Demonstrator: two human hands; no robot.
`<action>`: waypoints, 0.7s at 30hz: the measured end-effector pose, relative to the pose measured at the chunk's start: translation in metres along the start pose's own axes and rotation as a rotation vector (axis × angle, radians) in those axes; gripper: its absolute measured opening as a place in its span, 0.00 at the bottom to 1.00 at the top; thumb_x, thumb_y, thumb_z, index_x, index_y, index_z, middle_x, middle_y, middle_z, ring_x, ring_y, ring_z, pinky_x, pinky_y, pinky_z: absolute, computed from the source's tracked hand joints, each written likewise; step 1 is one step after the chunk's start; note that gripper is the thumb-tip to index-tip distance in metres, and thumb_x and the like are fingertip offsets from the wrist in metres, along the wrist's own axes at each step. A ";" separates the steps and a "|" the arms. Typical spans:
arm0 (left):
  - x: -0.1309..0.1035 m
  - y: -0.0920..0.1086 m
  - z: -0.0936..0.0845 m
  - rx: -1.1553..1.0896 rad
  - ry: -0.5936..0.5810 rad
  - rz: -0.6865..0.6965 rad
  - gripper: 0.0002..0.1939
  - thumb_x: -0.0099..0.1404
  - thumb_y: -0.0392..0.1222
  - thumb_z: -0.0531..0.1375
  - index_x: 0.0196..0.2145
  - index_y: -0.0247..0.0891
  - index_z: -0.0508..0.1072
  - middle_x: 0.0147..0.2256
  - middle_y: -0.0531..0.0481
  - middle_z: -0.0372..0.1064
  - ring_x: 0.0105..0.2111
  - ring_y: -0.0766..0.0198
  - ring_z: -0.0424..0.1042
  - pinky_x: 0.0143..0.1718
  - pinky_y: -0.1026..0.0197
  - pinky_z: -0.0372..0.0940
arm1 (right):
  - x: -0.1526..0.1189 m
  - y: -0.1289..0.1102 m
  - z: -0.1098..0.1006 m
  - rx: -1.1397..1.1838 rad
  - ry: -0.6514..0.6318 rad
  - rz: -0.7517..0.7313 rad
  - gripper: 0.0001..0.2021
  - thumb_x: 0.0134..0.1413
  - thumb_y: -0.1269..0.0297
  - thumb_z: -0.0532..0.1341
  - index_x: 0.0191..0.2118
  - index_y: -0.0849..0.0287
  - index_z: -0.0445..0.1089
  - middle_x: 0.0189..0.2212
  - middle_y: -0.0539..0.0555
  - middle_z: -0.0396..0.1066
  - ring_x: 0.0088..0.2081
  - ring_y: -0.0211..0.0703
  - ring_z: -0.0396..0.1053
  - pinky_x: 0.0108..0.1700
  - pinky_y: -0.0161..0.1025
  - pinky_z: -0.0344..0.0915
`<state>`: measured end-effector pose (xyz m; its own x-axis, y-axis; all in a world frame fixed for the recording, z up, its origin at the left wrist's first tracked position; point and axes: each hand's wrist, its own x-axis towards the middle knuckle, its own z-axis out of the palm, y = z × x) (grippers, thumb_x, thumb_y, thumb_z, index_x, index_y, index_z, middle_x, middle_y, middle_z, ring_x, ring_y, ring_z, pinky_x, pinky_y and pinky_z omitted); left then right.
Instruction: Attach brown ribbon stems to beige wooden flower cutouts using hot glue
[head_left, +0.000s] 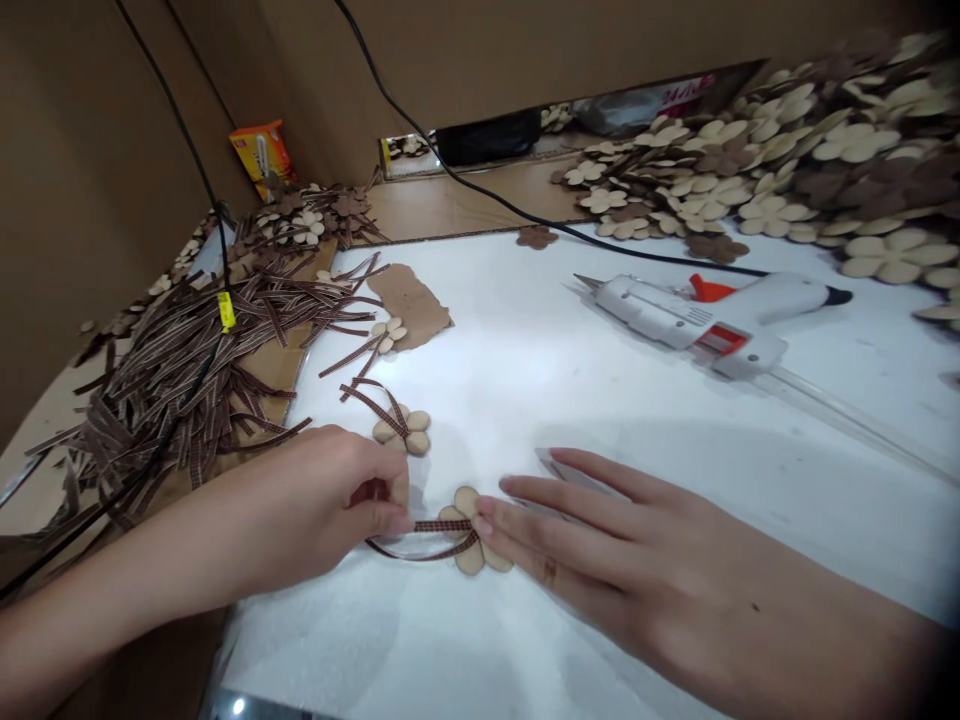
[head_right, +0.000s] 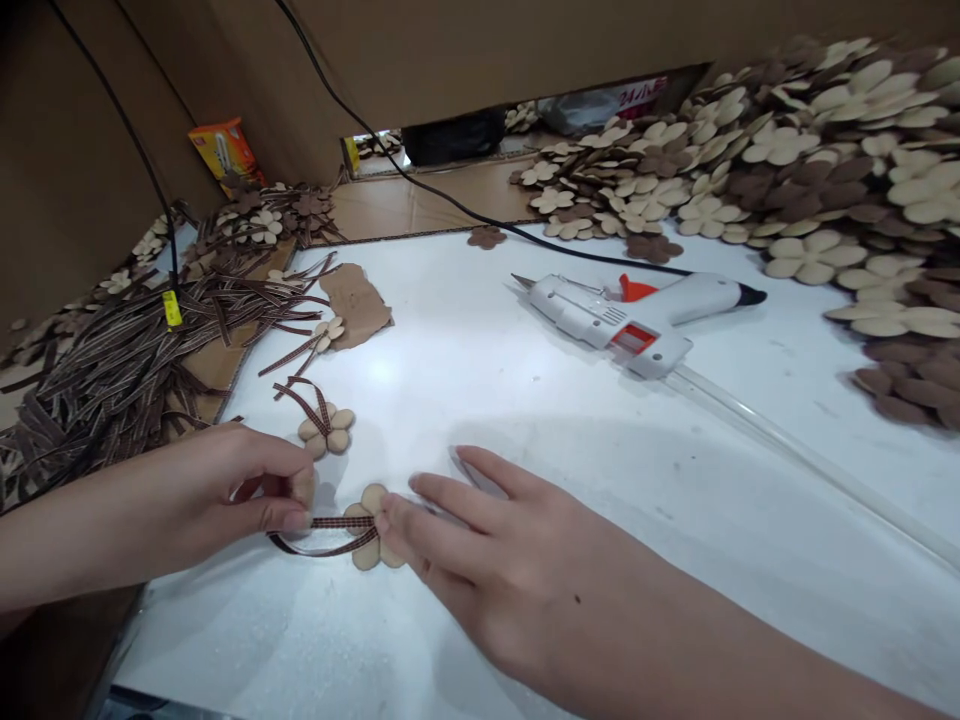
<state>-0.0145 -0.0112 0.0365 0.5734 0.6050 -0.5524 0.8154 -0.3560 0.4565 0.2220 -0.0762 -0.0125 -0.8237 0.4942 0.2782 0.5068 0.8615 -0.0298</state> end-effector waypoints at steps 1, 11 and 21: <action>0.000 0.000 0.000 0.007 0.005 -0.007 0.10 0.61 0.41 0.53 0.24 0.41 0.69 0.22 0.58 0.65 0.24 0.69 0.63 0.24 0.69 0.53 | 0.000 0.000 0.000 0.002 0.004 0.000 0.23 0.65 0.74 0.38 0.52 0.61 0.66 0.48 0.51 0.70 0.46 0.43 0.66 0.49 0.49 0.63; 0.000 0.000 0.002 0.114 0.008 0.012 0.09 0.58 0.34 0.51 0.23 0.41 0.67 0.23 0.57 0.67 0.25 0.68 0.64 0.25 0.68 0.52 | -0.002 0.002 0.005 -0.049 0.030 -0.020 0.21 0.65 0.73 0.39 0.51 0.61 0.67 0.48 0.49 0.70 0.47 0.44 0.66 0.48 0.49 0.62; -0.001 -0.001 0.003 0.129 0.008 0.050 0.09 0.59 0.34 0.51 0.23 0.40 0.64 0.22 0.57 0.65 0.23 0.69 0.61 0.23 0.68 0.50 | -0.003 -0.001 0.007 -0.085 0.060 -0.017 0.19 0.63 0.75 0.42 0.50 0.62 0.67 0.49 0.51 0.69 0.49 0.45 0.65 0.51 0.49 0.61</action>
<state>-0.0157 -0.0135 0.0349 0.6135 0.5897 -0.5253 0.7895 -0.4744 0.3895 0.2222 -0.0782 -0.0201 -0.8166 0.4698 0.3355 0.5151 0.8553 0.0560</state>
